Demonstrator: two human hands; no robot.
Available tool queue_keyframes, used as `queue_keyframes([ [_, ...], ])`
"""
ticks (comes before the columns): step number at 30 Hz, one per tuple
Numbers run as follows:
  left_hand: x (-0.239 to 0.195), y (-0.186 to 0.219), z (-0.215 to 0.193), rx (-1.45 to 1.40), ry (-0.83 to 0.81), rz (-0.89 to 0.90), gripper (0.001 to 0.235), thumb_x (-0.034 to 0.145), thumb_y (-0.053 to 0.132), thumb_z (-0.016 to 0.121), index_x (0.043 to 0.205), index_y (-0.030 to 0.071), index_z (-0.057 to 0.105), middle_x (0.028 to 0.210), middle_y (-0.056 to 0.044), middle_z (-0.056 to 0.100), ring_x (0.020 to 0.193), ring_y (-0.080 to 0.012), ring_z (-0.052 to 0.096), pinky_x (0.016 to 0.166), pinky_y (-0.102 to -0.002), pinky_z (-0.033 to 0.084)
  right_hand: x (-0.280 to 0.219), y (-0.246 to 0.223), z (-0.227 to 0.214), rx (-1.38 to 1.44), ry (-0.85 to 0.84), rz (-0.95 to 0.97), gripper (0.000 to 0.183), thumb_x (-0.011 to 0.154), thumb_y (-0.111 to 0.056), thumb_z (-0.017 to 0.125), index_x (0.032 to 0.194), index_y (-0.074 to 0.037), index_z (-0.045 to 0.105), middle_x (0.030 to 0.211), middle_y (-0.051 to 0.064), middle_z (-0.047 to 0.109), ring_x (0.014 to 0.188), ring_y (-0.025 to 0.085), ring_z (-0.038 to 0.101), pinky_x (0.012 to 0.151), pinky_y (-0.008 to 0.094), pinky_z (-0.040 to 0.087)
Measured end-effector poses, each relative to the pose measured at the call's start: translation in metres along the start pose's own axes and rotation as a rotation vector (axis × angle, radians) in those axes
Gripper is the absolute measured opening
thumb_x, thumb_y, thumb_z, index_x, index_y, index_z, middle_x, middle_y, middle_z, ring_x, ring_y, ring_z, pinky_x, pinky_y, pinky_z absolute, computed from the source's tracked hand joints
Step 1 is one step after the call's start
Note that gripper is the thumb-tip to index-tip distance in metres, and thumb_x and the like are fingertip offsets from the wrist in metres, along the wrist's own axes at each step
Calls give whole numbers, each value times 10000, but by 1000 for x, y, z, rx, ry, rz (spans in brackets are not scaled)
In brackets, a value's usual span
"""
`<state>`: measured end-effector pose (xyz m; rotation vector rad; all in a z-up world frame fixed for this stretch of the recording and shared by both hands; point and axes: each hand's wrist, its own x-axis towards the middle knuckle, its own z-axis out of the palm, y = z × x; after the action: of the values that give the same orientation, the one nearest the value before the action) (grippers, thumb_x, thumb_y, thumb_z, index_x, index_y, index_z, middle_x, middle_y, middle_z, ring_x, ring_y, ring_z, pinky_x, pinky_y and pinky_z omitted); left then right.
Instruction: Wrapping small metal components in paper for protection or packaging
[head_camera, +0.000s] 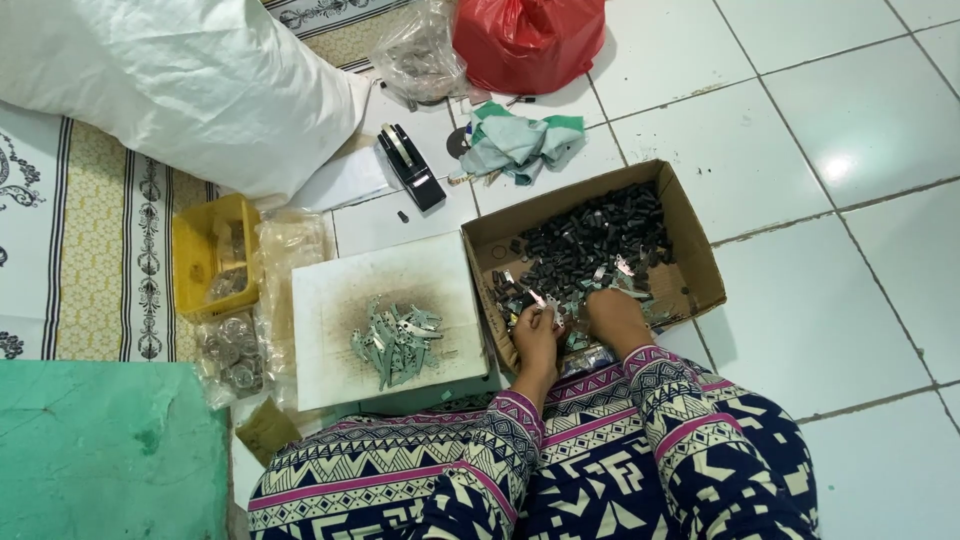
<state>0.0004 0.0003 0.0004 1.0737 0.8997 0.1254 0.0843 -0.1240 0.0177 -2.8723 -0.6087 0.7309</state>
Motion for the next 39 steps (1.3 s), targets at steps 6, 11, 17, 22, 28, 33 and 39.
queue_keyframes([
  [6,4,-6,0,-2,7,10,272,912,172,699,1141,26,688,817,-72,645,705,-126,624,683,-255,636,-18,-17,-15,-124,83,-87,141,803,-86,724,854,42,757,803,195,747,857,336,753,765,444,639],
  [11,5,-8,-1,5,9,-1,275,909,172,698,1148,34,694,830,-79,655,710,-131,628,687,-261,640,2,-5,19,-304,188,-142,92,809,-102,712,803,-17,747,744,142,728,802,273,745,709,372,635],
  [17,8,-12,-3,4,2,-15,283,901,168,702,1153,40,691,850,-82,653,736,-142,636,705,-281,647,3,-7,22,-298,223,-144,103,828,-101,693,815,-22,758,744,133,720,826,277,742,713,387,632],
  [22,10,-13,-5,4,-23,-18,320,887,156,727,1177,30,677,855,-72,645,749,-136,645,706,-269,646,-9,-15,7,-308,251,-141,92,835,-94,703,814,-27,763,751,132,725,840,270,742,727,377,632],
  [28,5,-5,-7,21,-95,34,399,893,125,742,1264,14,643,965,-98,689,882,-165,678,787,-302,631,-13,-1,-12,42,171,-20,268,790,-179,779,1002,-15,778,874,153,756,923,344,740,822,454,619],
  [33,-5,18,-5,93,-142,86,432,921,144,759,1308,7,627,1075,-149,726,991,-205,697,827,-329,627,7,27,8,1148,316,147,292,746,-225,868,1000,-105,789,846,91,743,887,216,679,768,350,556],
  [39,-39,70,-11,59,-186,111,463,917,100,765,1322,-62,609,1069,-183,728,991,-232,712,803,-353,641,-18,-13,-11,1353,284,162,318,752,-92,850,1062,-54,789,921,145,754,842,223,711,709,354,621],
])
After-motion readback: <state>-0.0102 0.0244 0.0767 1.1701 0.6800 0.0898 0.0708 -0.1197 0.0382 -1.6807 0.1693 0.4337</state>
